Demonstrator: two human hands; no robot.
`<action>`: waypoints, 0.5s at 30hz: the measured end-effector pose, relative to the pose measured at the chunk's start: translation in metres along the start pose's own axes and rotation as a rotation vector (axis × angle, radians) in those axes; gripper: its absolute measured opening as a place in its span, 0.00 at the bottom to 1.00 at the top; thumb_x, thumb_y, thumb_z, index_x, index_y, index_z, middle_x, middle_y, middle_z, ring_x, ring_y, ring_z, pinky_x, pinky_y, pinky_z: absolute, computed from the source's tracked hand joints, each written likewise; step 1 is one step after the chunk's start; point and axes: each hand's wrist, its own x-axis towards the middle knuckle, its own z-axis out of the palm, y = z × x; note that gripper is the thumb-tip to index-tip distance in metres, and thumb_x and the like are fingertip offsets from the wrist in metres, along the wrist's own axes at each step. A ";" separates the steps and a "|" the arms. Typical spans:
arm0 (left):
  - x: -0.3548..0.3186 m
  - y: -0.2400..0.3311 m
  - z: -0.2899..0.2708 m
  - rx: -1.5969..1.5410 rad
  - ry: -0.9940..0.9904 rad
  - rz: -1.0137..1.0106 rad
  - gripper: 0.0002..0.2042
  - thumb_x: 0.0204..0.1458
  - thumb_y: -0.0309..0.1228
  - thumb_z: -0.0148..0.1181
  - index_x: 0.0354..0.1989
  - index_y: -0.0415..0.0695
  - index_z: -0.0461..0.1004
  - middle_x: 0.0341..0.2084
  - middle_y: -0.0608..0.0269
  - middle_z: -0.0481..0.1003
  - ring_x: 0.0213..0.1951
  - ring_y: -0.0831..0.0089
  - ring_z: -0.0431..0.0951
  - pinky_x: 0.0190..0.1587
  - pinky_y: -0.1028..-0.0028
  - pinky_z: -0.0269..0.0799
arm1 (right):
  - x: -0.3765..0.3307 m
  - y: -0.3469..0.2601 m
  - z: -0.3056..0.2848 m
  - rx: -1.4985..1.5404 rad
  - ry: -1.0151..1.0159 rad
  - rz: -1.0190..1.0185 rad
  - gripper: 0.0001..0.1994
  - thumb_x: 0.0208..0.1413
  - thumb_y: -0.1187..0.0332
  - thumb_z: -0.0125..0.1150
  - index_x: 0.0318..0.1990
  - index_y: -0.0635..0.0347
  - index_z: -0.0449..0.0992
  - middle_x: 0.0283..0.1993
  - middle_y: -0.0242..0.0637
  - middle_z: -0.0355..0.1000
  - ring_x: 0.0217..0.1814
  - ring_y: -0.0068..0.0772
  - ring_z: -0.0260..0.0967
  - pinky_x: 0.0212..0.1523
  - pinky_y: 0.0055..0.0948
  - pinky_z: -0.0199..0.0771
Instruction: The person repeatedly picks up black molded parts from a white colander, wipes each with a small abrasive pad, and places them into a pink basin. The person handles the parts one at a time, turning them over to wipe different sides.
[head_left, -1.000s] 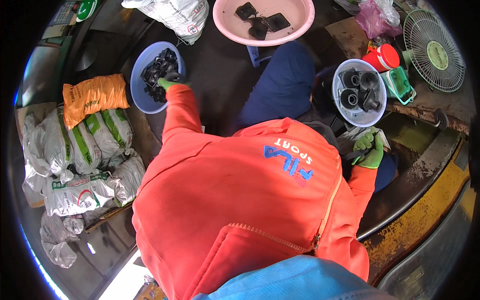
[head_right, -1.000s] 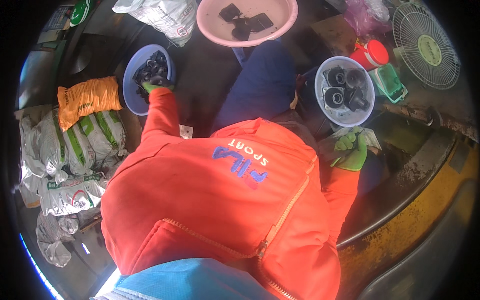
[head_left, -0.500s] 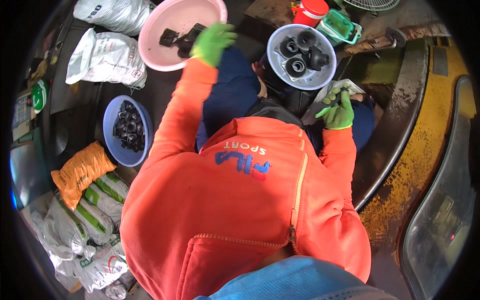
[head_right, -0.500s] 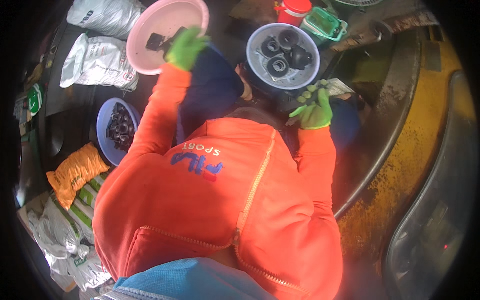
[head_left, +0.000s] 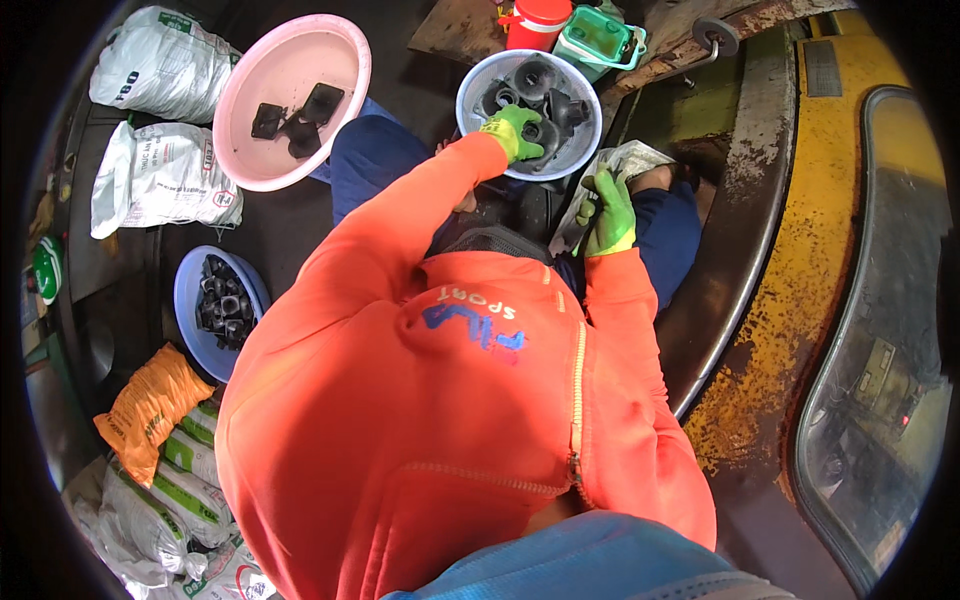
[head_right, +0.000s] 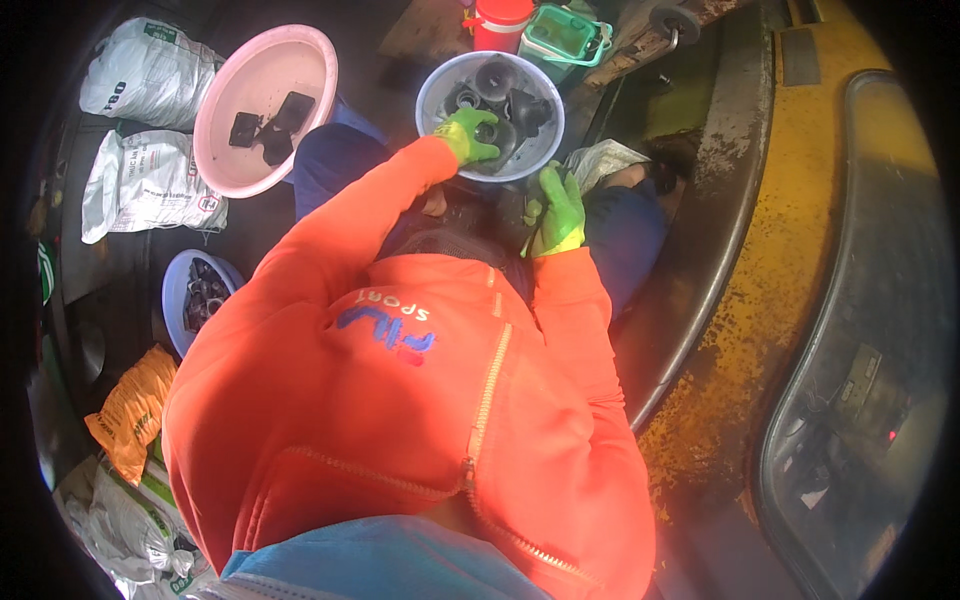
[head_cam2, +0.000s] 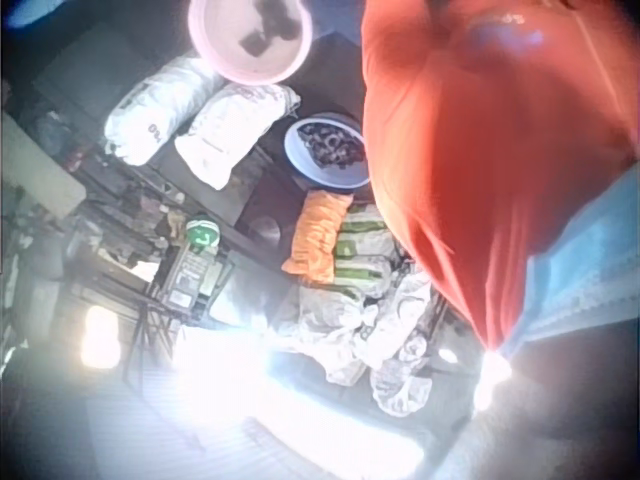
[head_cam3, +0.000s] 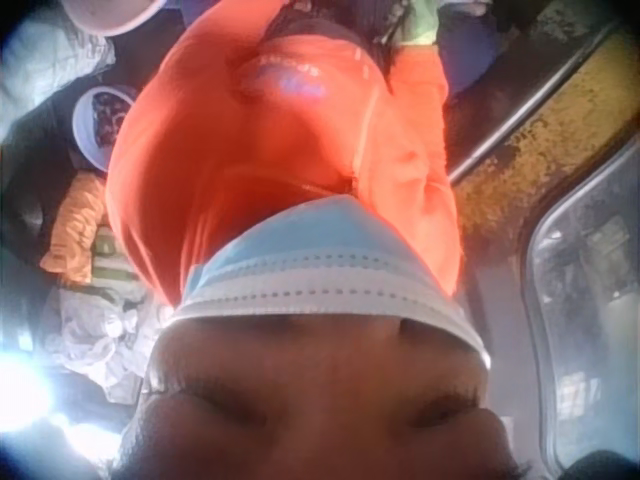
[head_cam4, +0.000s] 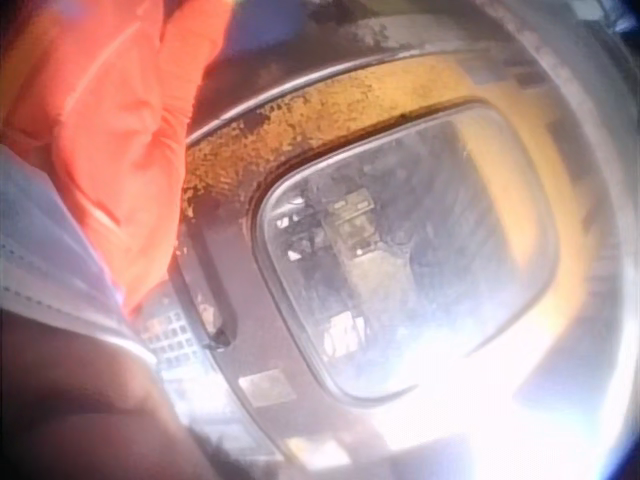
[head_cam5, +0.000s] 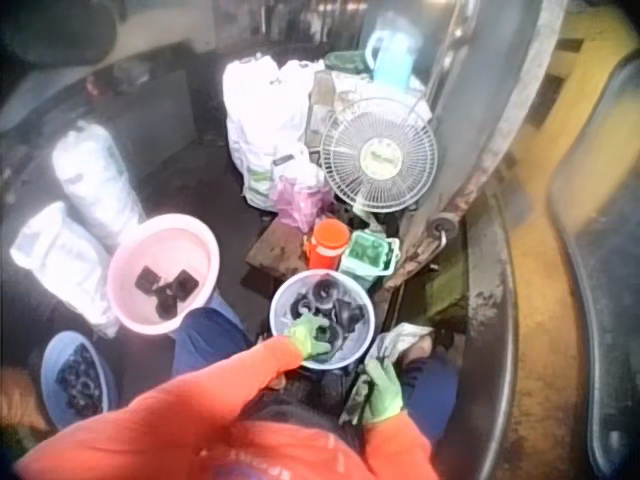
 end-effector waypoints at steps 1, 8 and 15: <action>-0.009 0.013 -0.012 -0.070 0.027 0.085 0.30 0.34 0.38 0.72 0.52 0.47 0.74 0.45 0.49 0.74 0.47 0.54 0.75 0.51 0.62 0.71 | -0.001 -0.001 0.004 -0.073 0.024 -0.029 0.15 0.58 0.61 0.59 0.51 0.54 0.69 0.32 0.29 0.71 0.17 0.19 0.59 0.16 0.19 0.57; -0.091 0.097 -0.066 -0.077 0.406 0.513 0.32 0.32 0.41 0.75 0.50 0.45 0.74 0.46 0.52 0.74 0.49 0.53 0.72 0.55 0.58 0.66 | -0.030 -0.014 0.031 0.005 -0.328 -0.062 0.18 0.61 0.62 0.55 0.56 0.59 0.69 0.44 0.33 0.75 0.31 0.20 0.69 0.22 0.17 0.65; -0.105 0.125 -0.087 -0.489 0.423 0.502 0.29 0.29 0.38 0.76 0.43 0.43 0.74 0.41 0.55 0.75 0.44 0.55 0.76 0.50 0.61 0.71 | -0.051 -0.020 0.044 0.084 -0.361 -0.002 0.23 0.62 0.50 0.48 0.55 0.59 0.67 0.35 0.32 0.74 0.22 0.20 0.65 0.17 0.18 0.59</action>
